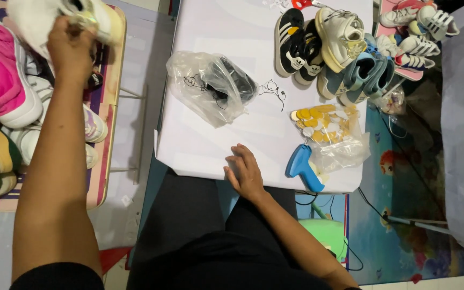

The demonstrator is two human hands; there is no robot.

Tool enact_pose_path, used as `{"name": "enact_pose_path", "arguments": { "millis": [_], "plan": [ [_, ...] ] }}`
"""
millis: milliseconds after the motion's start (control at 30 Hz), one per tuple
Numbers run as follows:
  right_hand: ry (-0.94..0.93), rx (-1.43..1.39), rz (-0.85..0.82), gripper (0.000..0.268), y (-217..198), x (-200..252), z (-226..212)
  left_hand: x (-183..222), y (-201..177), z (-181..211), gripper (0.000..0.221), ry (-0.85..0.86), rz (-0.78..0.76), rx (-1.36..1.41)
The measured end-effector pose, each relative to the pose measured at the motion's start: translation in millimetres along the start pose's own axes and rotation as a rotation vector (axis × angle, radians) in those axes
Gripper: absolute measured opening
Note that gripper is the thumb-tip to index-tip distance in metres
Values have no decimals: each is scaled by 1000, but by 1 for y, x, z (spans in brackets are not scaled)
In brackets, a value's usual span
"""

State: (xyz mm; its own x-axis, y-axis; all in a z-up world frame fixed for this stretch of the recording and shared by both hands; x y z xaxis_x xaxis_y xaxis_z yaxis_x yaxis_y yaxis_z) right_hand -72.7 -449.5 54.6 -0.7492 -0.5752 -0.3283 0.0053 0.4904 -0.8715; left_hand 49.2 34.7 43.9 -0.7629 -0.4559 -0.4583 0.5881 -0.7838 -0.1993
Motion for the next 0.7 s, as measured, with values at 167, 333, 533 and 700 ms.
{"name": "enact_pose_path", "arguments": {
  "millis": [167,333,533,700],
  "plan": [
    [3,-13,8,20,1,1,1,-1,-23,29,19,111,76,162],
    [10,0,-6,21,3,2,1,-5,-43,43,23,-42,178,371],
    [18,4,-13,21,3,3,3,-6,-48,59,22,-38,154,453],
    [21,1,-50,21,5,4,5,-3,-53,72,19,-107,204,431]
  ]
}}
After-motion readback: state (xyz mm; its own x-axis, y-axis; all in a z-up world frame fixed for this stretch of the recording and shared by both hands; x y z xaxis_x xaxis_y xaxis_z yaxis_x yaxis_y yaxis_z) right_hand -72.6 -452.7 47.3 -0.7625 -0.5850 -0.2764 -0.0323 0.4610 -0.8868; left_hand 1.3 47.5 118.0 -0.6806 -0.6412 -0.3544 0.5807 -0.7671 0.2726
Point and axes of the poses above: each hand's wrist, its own x-axis away from the middle knuckle, its own y-axis out of the palm, z = x × y, the point moved 7 cm from there along -x, towards the middle knuckle, and after that the axes turned 10 degrees about x, right-handed, at the moved point
